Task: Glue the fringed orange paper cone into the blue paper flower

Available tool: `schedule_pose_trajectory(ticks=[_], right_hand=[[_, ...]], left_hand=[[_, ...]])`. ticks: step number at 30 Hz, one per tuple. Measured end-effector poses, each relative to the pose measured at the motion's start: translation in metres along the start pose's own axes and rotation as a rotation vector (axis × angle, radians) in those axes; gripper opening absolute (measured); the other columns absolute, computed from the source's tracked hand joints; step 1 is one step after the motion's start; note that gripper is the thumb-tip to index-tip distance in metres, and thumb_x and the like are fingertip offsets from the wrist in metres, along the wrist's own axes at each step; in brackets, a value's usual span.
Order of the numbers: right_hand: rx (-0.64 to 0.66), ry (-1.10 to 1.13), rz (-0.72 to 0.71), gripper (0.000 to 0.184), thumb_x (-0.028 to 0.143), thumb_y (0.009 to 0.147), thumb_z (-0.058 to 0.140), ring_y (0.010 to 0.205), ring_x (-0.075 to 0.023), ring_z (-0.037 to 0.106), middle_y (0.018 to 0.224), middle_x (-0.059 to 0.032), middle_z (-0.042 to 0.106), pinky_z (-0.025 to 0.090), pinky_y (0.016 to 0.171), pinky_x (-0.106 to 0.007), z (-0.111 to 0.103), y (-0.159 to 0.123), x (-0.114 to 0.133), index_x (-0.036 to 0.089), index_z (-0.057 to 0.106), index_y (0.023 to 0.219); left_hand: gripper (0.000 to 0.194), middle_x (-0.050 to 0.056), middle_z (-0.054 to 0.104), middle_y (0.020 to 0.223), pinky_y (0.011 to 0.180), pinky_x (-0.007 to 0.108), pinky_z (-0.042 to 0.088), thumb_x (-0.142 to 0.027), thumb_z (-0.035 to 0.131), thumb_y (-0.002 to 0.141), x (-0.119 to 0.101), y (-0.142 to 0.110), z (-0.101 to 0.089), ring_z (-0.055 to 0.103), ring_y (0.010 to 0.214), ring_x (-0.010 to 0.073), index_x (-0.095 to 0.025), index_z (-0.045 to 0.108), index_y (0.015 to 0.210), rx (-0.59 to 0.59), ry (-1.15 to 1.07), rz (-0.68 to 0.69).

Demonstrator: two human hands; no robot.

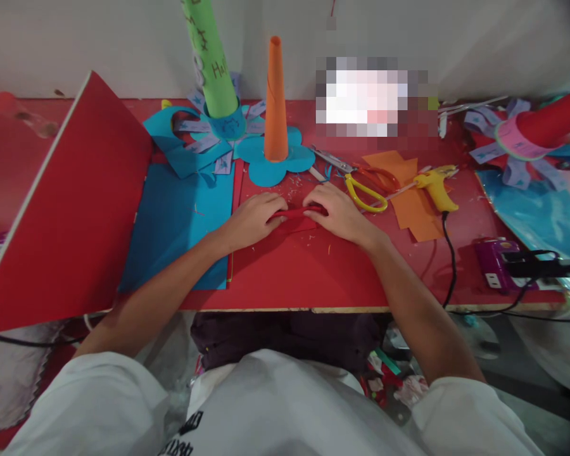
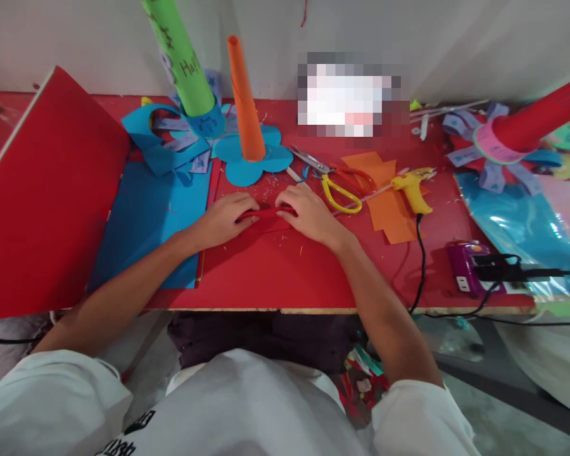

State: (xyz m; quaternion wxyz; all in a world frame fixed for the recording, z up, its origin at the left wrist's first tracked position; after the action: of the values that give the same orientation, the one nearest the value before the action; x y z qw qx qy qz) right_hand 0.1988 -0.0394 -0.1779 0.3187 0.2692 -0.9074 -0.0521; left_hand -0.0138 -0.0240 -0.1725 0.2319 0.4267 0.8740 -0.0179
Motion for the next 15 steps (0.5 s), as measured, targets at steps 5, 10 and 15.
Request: schedule_pose_trajectory(ticks=[5, 10, 15], right_hand=[[0.012, -0.008, -0.012, 0.028, 0.035, 0.113, 0.055, 0.111, -0.0319, 0.065, 0.113, -0.0105, 0.078, 0.052, 0.104, -0.049, -0.0053, -0.0015, 0.0040, 0.027, 0.082, 0.112], [0.075, -0.085, -0.033, 0.036, 0.040, 0.115, 0.053, 0.111, -0.0320, 0.064, 0.112, -0.0115, 0.077, 0.052, 0.101, -0.049, -0.0062, -0.0029, 0.0064, 0.028, 0.087, 0.121], [0.117, -0.143, -0.084, 0.042, 0.048, 0.116, 0.053, 0.108, -0.0313, 0.062, 0.110, -0.0122, 0.075, 0.052, 0.099, -0.048, -0.0032, -0.0034, 0.0063, 0.027, 0.087, 0.127]], left_hand=[[0.025, 0.014, 0.076, 0.118, 0.102, 0.045, 0.057, -0.023, 0.054, 0.114, 0.0035, -0.0008, -0.0025, 0.072, 0.119, 0.0307, -0.017, 0.076, 0.125, -0.058, 0.111, 0.062], [0.034, 0.014, 0.075, 0.120, 0.104, 0.046, 0.056, -0.032, 0.052, 0.118, 0.0022, -0.0039, -0.0005, 0.071, 0.116, 0.0313, -0.018, 0.074, 0.139, -0.041, 0.285, 0.149], [0.041, 0.016, 0.075, 0.122, 0.102, 0.045, 0.055, -0.037, 0.048, 0.119, -0.0033, -0.0055, 0.0045, 0.071, 0.116, 0.0324, -0.017, 0.070, 0.149, 0.002, 0.431, 0.200]])
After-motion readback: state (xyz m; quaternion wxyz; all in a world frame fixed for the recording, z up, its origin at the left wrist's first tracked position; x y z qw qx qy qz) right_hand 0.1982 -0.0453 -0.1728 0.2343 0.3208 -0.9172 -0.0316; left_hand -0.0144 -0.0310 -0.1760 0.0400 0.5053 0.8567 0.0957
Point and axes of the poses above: each hand's wrist, its own y-axis towards the middle knuckle, its own z-axis out of the palm, x = y × z, the point moved 5 cm from there along y, towards the middle knuckle
